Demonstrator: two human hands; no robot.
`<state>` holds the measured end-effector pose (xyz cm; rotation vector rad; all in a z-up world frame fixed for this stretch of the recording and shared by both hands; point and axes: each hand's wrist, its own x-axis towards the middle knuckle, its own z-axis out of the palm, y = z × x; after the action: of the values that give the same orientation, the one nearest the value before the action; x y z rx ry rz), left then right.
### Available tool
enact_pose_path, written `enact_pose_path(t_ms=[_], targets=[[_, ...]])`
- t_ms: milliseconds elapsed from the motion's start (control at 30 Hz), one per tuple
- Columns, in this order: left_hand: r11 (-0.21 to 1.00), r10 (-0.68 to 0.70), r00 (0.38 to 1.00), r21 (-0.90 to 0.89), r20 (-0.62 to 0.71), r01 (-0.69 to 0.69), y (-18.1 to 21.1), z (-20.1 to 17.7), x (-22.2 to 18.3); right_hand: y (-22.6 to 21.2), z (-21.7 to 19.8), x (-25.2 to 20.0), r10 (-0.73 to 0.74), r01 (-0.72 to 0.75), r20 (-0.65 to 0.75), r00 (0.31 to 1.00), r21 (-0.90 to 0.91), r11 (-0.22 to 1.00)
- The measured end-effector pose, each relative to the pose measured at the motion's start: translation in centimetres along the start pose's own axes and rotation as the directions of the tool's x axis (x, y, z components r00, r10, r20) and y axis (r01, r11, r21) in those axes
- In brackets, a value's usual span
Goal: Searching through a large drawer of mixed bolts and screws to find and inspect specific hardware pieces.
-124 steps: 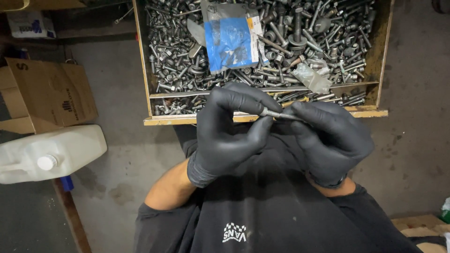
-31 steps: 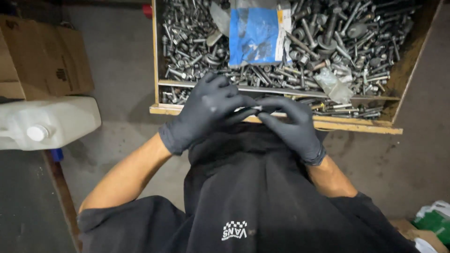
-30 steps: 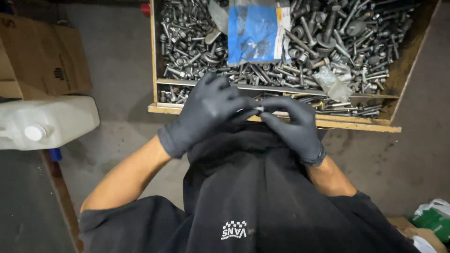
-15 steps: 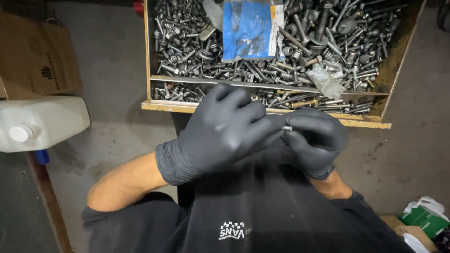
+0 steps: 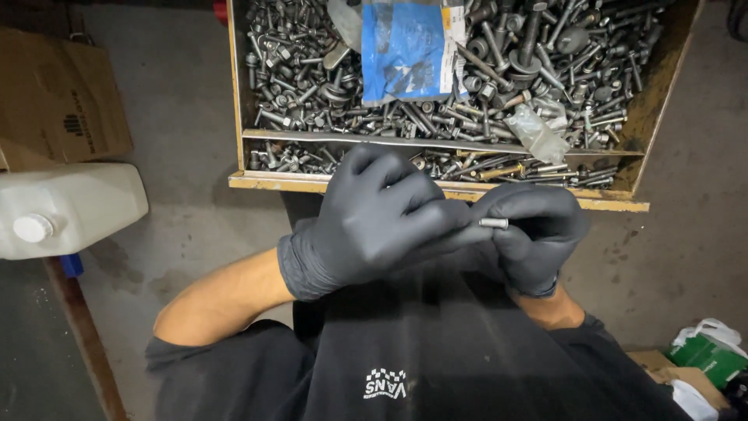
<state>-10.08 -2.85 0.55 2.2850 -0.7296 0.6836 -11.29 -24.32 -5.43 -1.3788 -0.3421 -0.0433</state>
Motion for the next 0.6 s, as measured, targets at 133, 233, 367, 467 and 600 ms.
enact_pose_path(t_ms=[133,233,367,467,600], targets=[[1.000,0.022,0.999,0.018,-0.025,-0.022,-0.1,0.3,-0.5,0.3,-0.1,-0.6,0.071,-0.070,-0.044,0.996,0.030,0.997],[1.000,0.019,0.999,-0.002,-0.046,-0.019,-0.2,0.4,-0.2,0.1,0.1,-0.4,0.062,-0.062,-0.034,0.998,0.003,0.998],[0.999,0.028,0.999,-0.019,-0.035,-0.029,-0.4,0.2,0.0,0.7,-0.5,-0.8,0.051,-0.052,-0.048,0.998,-0.020,0.998],[0.999,0.021,0.999,-0.041,-0.035,-0.022,-0.5,0.4,-0.4,0.7,-0.5,-0.5,0.037,-0.038,-0.018,0.999,-0.050,0.998],[0.993,0.031,0.999,-0.119,0.039,-0.026,-0.9,0.2,-1.0,0.3,-0.4,-0.4,0.070,-0.072,-0.014,0.997,-0.135,0.988]])
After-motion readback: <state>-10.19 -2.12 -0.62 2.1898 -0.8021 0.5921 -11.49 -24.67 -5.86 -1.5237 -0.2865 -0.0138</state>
